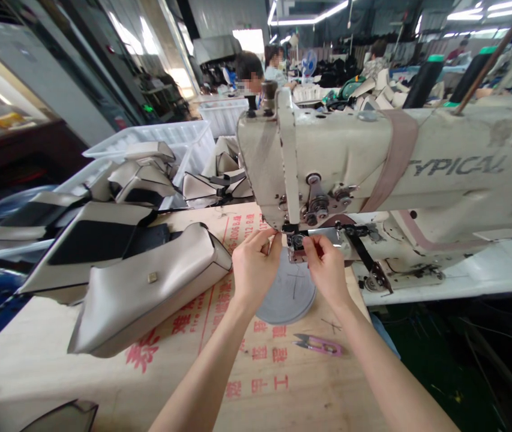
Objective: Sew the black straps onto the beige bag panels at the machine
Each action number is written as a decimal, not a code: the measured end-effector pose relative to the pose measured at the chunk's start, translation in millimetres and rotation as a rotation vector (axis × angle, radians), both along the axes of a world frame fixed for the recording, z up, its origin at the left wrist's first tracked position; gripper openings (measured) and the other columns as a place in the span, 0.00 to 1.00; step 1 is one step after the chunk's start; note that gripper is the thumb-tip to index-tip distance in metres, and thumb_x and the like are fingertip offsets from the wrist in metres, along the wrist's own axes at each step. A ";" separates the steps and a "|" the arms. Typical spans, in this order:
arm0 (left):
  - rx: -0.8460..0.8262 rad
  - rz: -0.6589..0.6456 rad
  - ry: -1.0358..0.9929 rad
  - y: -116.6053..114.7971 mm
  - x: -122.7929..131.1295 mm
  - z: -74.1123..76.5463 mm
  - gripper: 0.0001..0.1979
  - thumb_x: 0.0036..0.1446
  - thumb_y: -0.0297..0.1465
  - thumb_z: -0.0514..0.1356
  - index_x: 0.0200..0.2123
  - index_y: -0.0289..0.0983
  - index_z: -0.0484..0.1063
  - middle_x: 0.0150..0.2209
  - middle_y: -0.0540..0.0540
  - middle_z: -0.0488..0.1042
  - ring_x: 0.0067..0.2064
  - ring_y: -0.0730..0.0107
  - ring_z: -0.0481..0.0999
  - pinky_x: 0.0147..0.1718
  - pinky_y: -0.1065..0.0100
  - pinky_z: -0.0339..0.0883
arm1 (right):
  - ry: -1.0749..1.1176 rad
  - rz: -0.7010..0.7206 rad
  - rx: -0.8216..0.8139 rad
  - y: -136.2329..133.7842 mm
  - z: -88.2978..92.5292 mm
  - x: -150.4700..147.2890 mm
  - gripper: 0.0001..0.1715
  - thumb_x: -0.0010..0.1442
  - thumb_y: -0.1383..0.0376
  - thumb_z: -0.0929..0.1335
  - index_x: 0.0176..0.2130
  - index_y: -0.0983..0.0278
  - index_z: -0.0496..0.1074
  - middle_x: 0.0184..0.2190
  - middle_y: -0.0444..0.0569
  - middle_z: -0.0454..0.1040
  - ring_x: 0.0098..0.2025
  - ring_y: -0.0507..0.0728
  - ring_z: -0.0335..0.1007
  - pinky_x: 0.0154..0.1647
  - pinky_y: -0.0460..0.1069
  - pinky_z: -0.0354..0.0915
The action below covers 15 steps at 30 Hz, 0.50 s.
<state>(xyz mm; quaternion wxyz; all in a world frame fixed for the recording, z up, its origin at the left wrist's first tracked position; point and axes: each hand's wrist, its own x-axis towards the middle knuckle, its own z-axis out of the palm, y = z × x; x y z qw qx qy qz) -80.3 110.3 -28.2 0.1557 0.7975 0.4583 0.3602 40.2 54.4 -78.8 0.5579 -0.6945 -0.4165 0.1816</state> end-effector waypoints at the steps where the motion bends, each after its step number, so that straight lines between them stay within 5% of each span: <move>1: 0.009 0.012 0.021 -0.6 0.3 0.0 0.10 0.56 0.31 0.53 0.36 0.38 0.73 0.27 0.51 0.71 0.26 0.77 0.67 0.25 0.75 0.55 | -0.001 -0.001 -0.003 -1.0 -1.0 0.8 0.21 0.58 0.50 0.60 0.31 0.66 0.66 0.16 0.41 0.62 0.19 0.49 0.58 0.22 0.43 0.54; 15: 0.056 0.047 0.289 -8.5 -3.1 4.5 0.11 0.60 0.34 0.49 0.37 0.41 0.70 0.31 0.50 0.72 0.30 0.73 0.73 0.23 0.73 0.53 | 0.073 -0.007 -0.020 -7.4 -1.1 -3.6 0.22 0.57 0.49 0.62 0.31 0.65 0.67 0.15 0.40 0.62 0.17 0.48 0.55 0.18 0.42 0.52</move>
